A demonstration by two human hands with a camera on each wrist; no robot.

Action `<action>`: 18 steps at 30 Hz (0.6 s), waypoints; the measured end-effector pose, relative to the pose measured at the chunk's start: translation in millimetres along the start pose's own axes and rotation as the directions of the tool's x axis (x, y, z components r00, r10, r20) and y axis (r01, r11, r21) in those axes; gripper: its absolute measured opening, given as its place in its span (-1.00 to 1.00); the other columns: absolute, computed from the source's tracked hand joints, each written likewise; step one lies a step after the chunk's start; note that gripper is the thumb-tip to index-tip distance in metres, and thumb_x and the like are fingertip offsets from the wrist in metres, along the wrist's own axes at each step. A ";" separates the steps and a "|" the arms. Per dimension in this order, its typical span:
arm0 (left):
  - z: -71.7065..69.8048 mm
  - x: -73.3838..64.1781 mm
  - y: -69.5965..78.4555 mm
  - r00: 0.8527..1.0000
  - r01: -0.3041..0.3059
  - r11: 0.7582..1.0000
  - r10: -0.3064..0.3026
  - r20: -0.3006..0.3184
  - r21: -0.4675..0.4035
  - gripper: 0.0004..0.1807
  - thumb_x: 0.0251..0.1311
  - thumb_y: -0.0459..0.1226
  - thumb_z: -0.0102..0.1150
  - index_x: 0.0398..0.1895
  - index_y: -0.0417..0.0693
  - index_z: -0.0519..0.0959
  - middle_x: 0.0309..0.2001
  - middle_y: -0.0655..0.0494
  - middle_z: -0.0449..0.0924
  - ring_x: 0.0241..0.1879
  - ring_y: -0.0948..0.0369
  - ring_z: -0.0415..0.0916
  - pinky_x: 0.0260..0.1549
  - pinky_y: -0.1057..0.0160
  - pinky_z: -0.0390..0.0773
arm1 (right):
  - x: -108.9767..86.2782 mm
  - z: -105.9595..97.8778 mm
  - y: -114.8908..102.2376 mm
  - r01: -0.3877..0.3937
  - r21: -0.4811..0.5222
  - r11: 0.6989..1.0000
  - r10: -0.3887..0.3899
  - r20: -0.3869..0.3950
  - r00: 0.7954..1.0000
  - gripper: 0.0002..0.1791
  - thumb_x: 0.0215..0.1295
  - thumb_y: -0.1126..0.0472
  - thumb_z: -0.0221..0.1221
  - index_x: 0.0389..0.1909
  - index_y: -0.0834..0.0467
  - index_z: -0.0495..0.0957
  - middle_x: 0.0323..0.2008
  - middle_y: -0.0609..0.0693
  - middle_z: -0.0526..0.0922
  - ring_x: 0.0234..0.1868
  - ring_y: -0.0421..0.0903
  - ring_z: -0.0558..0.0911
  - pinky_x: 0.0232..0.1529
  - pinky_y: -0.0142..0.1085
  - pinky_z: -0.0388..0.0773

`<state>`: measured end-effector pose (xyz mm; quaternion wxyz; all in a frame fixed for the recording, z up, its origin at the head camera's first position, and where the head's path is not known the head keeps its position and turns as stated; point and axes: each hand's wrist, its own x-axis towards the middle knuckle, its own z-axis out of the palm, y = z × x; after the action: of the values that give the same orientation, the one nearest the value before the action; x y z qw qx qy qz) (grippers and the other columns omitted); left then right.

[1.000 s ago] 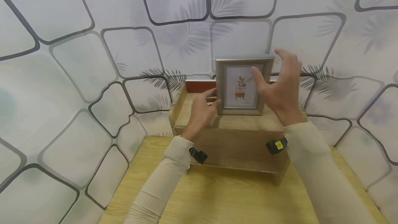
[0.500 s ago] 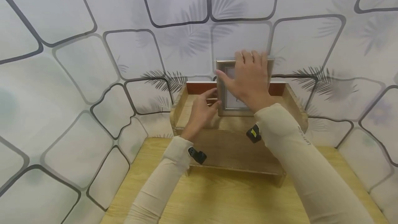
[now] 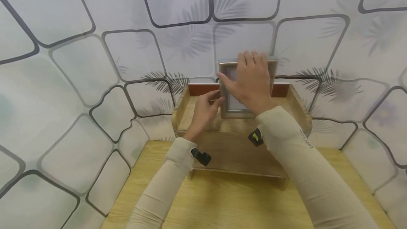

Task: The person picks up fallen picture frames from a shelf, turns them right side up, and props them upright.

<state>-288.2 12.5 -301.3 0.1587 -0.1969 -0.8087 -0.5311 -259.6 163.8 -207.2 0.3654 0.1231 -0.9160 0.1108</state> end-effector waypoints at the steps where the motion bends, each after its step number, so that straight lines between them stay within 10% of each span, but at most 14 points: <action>1: 0.0 -0.5 0.2 1.000 -0.006 1.000 0.006 -0.004 0.010 -0.60 0.40 -0.25 0.23 0.25 -0.19 0.59 0.07 -0.02 0.70 -0.01 0.12 0.70 -0.14 0.35 0.64 | 0.2 0.1 -0.6 -0.001 0.002 1.000 0.001 0.000 1.000 -0.05 0.31 -0.29 0.22 0.31 0.50 0.37 0.30 0.44 0.43 0.39 0.35 0.31 0.50 0.11 -0.03; 18: 3.6 -8.6 1.2 0.997 -0.064 0.996 0.066 -0.041 0.057 -0.61 0.32 -0.18 0.31 0.13 -0.20 0.63 -0.01 -0.03 0.73 -0.10 0.11 0.73 -0.19 0.34 0.66 | 0.7 -3.7 -8.5 -0.066 0.026 0.997 0.063 0.106 0.992 0.13 0.31 -0.39 0.14 0.39 0.57 0.18 0.41 0.49 0.23 0.50 0.35 0.12 0.54 0.05 -0.15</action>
<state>-280.3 14.9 -305.7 0.1988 -0.2072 -0.8128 -0.5069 -255.1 156.8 -203.2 0.3110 0.1045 -0.9357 0.1295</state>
